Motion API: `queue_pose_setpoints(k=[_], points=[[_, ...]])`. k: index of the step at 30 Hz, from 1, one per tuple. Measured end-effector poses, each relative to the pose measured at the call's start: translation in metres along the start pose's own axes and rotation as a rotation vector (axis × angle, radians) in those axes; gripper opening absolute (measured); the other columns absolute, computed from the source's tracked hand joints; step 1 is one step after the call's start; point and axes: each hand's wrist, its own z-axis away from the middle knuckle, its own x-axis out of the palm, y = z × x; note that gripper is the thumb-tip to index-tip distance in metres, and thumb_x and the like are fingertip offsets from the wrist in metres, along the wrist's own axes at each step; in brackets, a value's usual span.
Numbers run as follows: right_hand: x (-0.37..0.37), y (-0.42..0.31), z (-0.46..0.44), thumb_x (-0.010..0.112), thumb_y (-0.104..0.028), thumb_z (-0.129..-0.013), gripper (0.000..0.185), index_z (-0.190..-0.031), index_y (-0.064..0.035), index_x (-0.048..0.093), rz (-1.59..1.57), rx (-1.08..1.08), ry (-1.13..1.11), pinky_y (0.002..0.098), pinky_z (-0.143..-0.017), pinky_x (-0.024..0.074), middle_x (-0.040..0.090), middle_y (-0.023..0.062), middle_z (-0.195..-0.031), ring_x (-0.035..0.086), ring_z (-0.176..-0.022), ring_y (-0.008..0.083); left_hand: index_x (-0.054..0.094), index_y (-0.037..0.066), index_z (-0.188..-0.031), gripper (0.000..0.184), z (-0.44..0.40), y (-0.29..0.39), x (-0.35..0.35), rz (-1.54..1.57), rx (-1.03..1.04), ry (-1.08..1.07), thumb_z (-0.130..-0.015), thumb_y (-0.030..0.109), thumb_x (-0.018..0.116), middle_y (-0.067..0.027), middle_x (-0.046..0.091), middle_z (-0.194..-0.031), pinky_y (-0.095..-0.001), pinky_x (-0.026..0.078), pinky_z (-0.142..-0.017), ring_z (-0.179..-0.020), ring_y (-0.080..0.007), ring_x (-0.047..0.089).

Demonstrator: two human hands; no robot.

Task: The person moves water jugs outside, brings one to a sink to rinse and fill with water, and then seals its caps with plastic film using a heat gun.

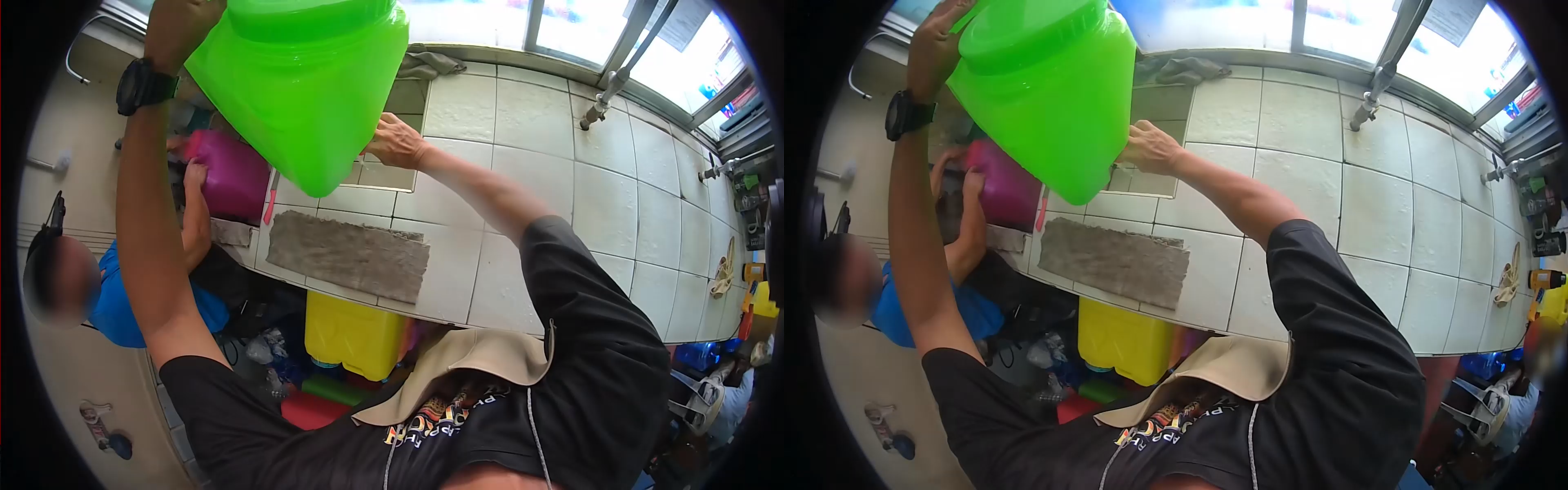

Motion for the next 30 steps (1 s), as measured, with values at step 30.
queue_pose_setpoints(k=[30], points=[[-0.57,-0.122,0.13,0.073,-0.038,-0.066,0.053,-0.112,-0.0144,0.059,0.441,0.055,-0.083,0.0408,-0.094,0.0406,0.057,0.009,-0.115,0.052,-0.11,0.026,0.063,0.02,-0.108,0.043,-0.08,0.367,0.008,0.124,-0.038,0.235,-0.066,0.013,0.072,-0.0054,0.056,-0.09,-0.039,0.043,-0.079,-0.082,-0.0262,0.055]])
